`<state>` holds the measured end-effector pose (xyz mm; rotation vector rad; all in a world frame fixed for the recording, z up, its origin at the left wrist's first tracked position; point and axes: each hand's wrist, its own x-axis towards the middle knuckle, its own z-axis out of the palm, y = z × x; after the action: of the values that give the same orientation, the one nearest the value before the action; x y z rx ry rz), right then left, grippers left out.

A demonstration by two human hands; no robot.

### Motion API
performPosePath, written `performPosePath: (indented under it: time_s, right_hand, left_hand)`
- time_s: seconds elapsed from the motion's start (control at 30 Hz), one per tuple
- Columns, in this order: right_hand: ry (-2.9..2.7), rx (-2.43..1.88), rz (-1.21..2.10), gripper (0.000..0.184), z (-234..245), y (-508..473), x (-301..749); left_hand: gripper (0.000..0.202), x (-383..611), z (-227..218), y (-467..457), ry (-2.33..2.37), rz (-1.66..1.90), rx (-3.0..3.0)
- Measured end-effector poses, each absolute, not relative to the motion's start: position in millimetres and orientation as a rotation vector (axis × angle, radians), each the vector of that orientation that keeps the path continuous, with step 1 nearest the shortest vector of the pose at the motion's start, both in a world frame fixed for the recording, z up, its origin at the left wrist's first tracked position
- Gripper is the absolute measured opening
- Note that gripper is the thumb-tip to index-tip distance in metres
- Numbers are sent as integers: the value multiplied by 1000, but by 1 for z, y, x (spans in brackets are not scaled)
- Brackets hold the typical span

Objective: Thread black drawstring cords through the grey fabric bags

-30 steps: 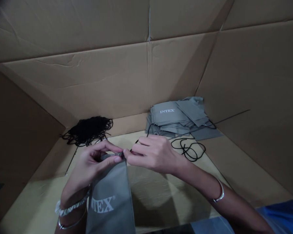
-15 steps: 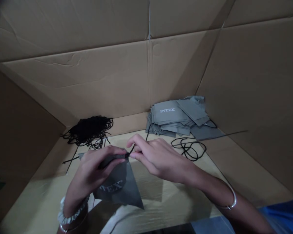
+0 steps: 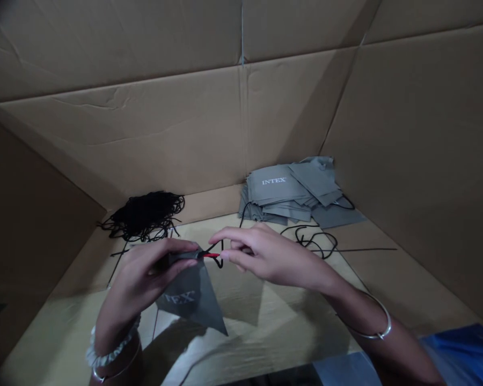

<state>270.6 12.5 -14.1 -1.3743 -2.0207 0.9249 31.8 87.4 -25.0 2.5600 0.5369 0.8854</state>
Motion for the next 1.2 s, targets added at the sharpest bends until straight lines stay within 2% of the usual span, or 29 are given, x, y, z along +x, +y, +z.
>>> performPosePath:
  time_s: [0.13,0.27,0.43,0.6,0.87,1.07,1.2]
  right_hand:
    - [-1991,-1331,852,38,-17,14,260]
    - [-1993,-1279,897,31,-13,13,249]
    - [-1891,-1362,912,23,-10,13,249]
    - [-1898,-1341,861,16,-11,20,247]
    - [-1869,-1392,873,27,-12,29,257]
    - [-2048,-1292,921,43,-29,44,270]
    - [-2092,-1264,908,33,-31,51,271]
  left_hand:
    - [16,32,-25,88,465,891,2570]
    - [17,32,-25,86,418,793,2572]
    - [16,26,-19,88,559,837,2530]
    - [16,20,-15,95,636,715,2552]
    - [12,11,-16,104,719,724,2578]
    - [13,10,-14,104,704,736,2647]
    - [12,12,-14,104,713,752,2705]
